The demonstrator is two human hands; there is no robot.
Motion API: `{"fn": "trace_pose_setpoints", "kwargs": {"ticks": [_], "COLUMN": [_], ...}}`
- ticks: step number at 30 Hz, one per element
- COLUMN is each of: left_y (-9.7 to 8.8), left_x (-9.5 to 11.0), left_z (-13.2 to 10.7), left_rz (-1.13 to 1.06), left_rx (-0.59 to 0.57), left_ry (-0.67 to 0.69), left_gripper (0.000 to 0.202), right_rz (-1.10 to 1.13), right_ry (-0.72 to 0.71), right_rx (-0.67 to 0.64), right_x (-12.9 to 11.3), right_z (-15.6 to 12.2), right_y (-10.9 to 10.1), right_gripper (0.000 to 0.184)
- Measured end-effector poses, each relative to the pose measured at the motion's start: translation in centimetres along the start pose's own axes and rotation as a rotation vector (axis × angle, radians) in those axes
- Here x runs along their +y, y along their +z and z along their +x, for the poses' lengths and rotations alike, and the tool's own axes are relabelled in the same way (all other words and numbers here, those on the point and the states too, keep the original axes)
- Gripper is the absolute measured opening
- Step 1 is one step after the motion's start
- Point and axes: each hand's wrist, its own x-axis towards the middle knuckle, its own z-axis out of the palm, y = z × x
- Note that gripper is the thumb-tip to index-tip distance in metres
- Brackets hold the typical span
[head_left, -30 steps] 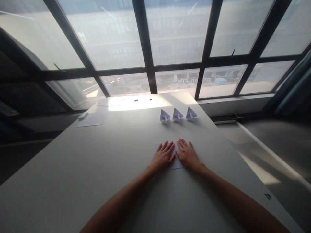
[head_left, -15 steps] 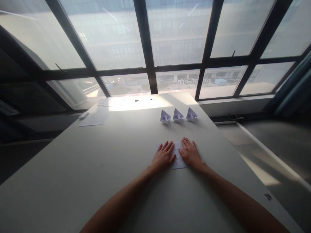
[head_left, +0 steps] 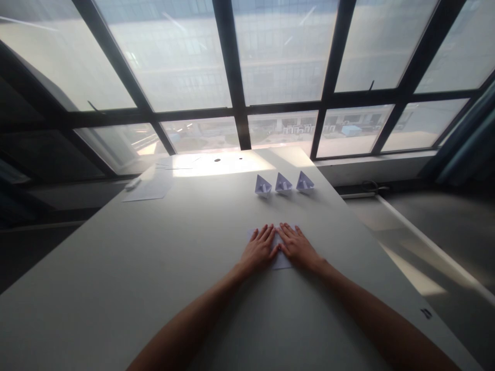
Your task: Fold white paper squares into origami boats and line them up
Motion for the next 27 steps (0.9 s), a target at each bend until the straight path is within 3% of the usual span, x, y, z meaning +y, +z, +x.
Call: {"fn": "trace_pose_setpoints", "kwargs": {"ticks": [13, 27], "left_y": [-0.1, 0.3], "left_x": [0.3, 0.1], "left_z": [0.0, 0.1], "left_rz": [0.058, 0.092], "left_rx": [0.0, -0.015], "left_ry": [-0.12, -0.196], "left_gripper": [0.063, 0.072], "right_rz": [-0.055, -0.052], "right_ry": [0.209, 0.366], "right_rx": [0.018, 0.134], "right_x": [0.3, 1.2], "right_z": [0.2, 0.4], "right_y": [0.7, 1.2], "right_gripper": [0.061, 0.063]}}
